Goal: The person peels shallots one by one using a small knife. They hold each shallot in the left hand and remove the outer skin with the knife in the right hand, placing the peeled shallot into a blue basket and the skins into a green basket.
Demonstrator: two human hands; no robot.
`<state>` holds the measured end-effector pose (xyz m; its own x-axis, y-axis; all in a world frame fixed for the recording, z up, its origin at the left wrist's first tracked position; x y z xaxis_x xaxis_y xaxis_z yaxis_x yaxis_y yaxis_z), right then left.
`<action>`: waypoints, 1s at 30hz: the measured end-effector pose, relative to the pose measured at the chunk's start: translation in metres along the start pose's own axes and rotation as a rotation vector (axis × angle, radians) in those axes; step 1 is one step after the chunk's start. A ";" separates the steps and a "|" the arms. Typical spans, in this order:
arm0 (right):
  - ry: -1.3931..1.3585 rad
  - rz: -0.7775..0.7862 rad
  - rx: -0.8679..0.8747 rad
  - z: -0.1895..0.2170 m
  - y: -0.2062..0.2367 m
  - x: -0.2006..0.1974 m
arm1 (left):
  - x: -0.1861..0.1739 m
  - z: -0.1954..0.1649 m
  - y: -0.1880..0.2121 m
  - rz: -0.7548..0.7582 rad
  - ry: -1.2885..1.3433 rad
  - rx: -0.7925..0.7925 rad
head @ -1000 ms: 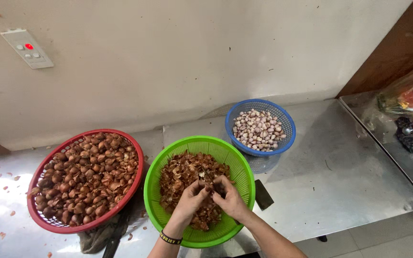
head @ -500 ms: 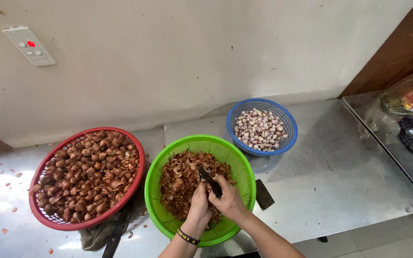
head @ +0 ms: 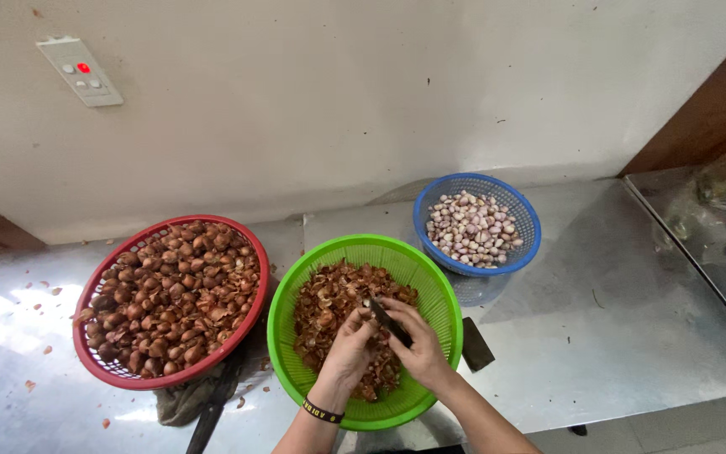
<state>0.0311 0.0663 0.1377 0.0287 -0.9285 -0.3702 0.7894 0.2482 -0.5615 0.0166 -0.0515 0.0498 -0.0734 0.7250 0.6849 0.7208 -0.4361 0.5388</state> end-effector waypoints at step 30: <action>-0.459 -0.099 0.396 -0.040 0.033 0.021 | 0.003 -0.017 0.027 -0.205 -0.146 0.388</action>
<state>0.0334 0.0658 0.0816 0.1348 -0.9880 0.0758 0.9673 0.1146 -0.2263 0.0237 -0.0706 0.0745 -0.1629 0.8552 0.4920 0.9082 -0.0649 0.4134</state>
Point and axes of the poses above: each hand's wrist, its own y-axis away from the middle knuckle, its own x-axis out of the palm, z = x × y, the point moved 10 cm from there along -y, towards the middle knuckle, and after that the axes turned 15 degrees about -x, right-handed, at the moved point
